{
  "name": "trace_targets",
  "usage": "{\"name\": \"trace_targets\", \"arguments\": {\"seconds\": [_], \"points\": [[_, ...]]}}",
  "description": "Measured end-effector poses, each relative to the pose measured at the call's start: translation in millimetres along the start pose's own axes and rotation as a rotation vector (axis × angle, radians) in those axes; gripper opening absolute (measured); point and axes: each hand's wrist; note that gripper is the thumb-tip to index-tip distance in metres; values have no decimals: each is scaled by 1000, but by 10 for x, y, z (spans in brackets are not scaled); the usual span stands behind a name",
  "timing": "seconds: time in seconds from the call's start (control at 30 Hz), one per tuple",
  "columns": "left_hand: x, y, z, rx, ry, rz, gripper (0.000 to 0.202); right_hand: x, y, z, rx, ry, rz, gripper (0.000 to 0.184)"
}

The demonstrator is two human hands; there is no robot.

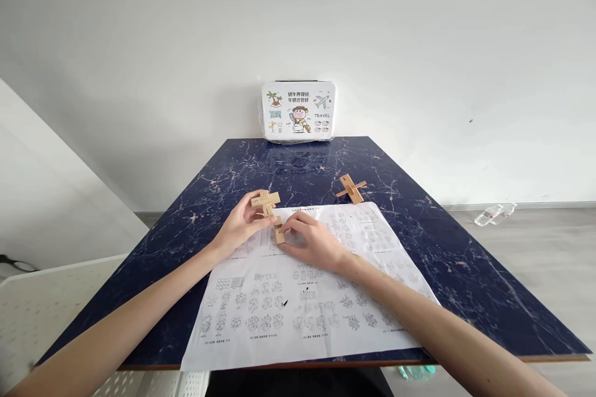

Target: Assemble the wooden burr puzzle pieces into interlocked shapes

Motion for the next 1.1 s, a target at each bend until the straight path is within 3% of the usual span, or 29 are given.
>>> {"name": "trace_targets", "arguments": {"seconds": [0.23, 0.47, 0.73, 1.1], "points": [[-22, -18, -11, 20, -159, 168, 69, 8, 81, 39, 31, -286, 359, 31], [-38, -50, -28, 85, -249, 289, 65, 12, 118, 86, 111, -296, 601, 36], [-7, -41, -25, 76, -249, 297, 66, -42, 135, 92, 132, -347, 657, 38], [-40, -45, -37, 97, -321, 428, 60, -79, 111, 80, 102, -285, 537, 42]]}}
Point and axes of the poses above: each hand's wrist, its own z-axis towards the middle knuckle, its own y-axis out of the back of the hand, x = y × z, and after that the axes turned 9 degrees about -y, right-handed
